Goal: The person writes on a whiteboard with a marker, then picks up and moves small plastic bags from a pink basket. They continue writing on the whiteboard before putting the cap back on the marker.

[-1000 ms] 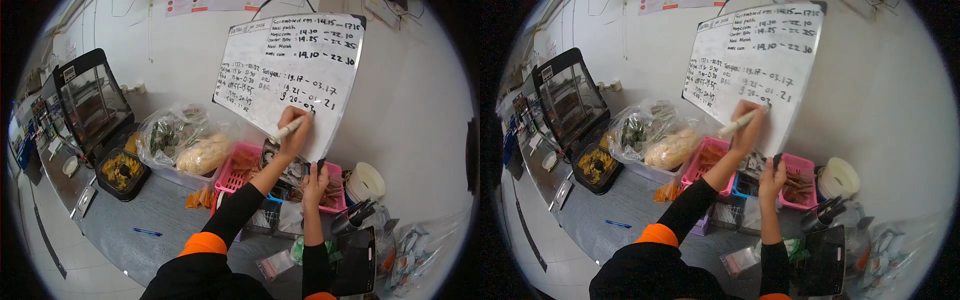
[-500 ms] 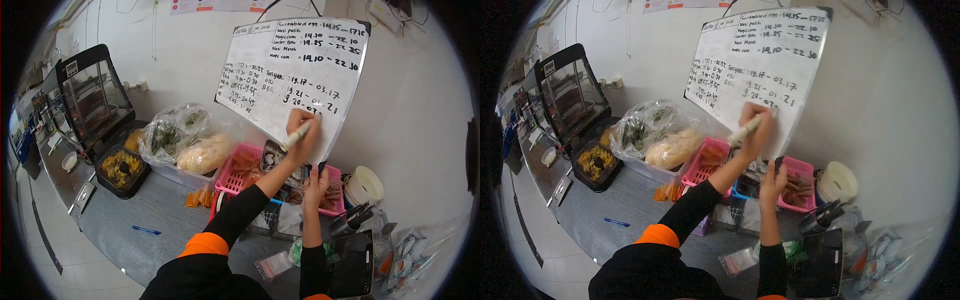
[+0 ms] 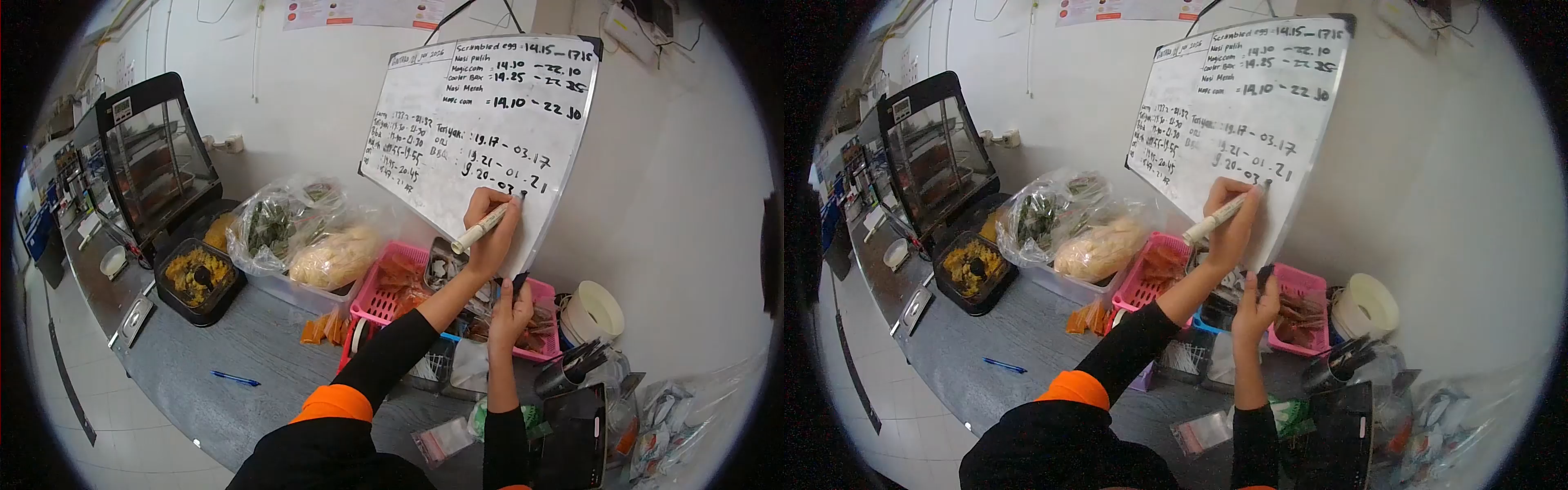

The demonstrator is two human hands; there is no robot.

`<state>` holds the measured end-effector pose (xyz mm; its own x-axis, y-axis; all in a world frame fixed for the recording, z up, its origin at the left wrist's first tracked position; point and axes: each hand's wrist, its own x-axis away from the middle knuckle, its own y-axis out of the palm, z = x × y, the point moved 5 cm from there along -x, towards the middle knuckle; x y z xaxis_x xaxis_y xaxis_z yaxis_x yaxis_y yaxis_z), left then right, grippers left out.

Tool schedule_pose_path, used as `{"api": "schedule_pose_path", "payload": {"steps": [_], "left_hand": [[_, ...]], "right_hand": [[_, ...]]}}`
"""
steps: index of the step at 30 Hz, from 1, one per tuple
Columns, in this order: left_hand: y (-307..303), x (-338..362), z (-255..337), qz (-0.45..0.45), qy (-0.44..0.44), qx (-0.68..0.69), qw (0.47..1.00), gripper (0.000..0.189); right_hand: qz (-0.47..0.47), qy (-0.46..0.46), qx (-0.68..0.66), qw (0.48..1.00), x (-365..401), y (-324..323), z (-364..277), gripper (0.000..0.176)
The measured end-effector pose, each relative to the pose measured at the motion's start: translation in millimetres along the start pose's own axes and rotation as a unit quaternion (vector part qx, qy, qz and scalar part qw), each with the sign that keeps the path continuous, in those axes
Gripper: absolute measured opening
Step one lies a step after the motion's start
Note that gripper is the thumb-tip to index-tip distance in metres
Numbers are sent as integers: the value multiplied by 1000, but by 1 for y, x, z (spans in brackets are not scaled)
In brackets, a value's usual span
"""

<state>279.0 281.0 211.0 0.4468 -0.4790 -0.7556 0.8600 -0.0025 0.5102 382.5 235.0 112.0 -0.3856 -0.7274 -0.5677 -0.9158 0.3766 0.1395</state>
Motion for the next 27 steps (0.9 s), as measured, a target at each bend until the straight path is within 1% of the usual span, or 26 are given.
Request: {"api": "schedule_pose_path", "payload": {"steps": [2, 4, 7, 9, 11, 15, 16, 17, 18, 19, 20, 21, 23, 24, 25, 26, 27], "left_hand": [[-2, 0, 0, 6, -8, 11, 1000, 10], [1, 2, -2, 13, -47, 79, 996, 10], [6, 3, 7, -5, -38, 53, 998, 9], [6, 4, 4, -21, -38, 61, 997, 9], [4, 2, 2, -22, -73, 63, 995, 9], [5, 2, 14, -27, -96, 69, 993, 10], [1, 3, 18, -7, -96, 96, 991, 10], [-6, 6, 23, 13, -95, 124, 988, 11], [-17, 11, 31, 9, -78, 84, 993, 11], [-31, 20, 41, 5, -61, 43, 997, 11], [-44, 34, 49, 0, -87, 47, 995, 10], [-58, 50, 56, -5, -114, 51, 992, 9], [-89, 76, 70, -18, -20, 10, 1000, 7], [-108, 89, 72, -23, -29, -23, 999, 7], [-126, 101, 76, -30, -43, -54, 997, 7], [-144, 111, 82, 1, -95, -70, 993, 6], [-162, 120, 87, 32, -147, -88, 985, 5]], "right_hand": [[3, -18, -4, 1000, 1, 2, -4, 17], [-1, -14, -14, 1000, 3, 4, -8, 17], [-2, -17, -29, 999, 3, 5, -9, 17], [1, -23, -33, 999, 3, 3, -7, 18], [-11, -20, -19, 1000, 1, 2, -5, 19], [-9, -12, -37, 999, 1, 1, -4, 19], [-13, -23, -28, 999, 1, 0, -2, 19], [-19, -33, -20, 999, -1, -1, -1, 19], [-20, -33, -19, 999, -3, -3, 0, 19], [-16, -7, -34, 999, -7, -6, 4, 18], [-13, 21, -49, 999, -10, -10, 9, 17], [-16, 23, -49, 998, -18, -14, 20, 17], [39, 26, -68, 997, -38, -29, 51, 13], [42, 32, -67, 996, -46, -34, 53, 13], [42, 75, -58, 995, -53, -37, 57, 13], [46, 119, -49, 991, -59, -43, 62, 13], [33, 140, -50, 988, -65, -46, 66, 12]]}}
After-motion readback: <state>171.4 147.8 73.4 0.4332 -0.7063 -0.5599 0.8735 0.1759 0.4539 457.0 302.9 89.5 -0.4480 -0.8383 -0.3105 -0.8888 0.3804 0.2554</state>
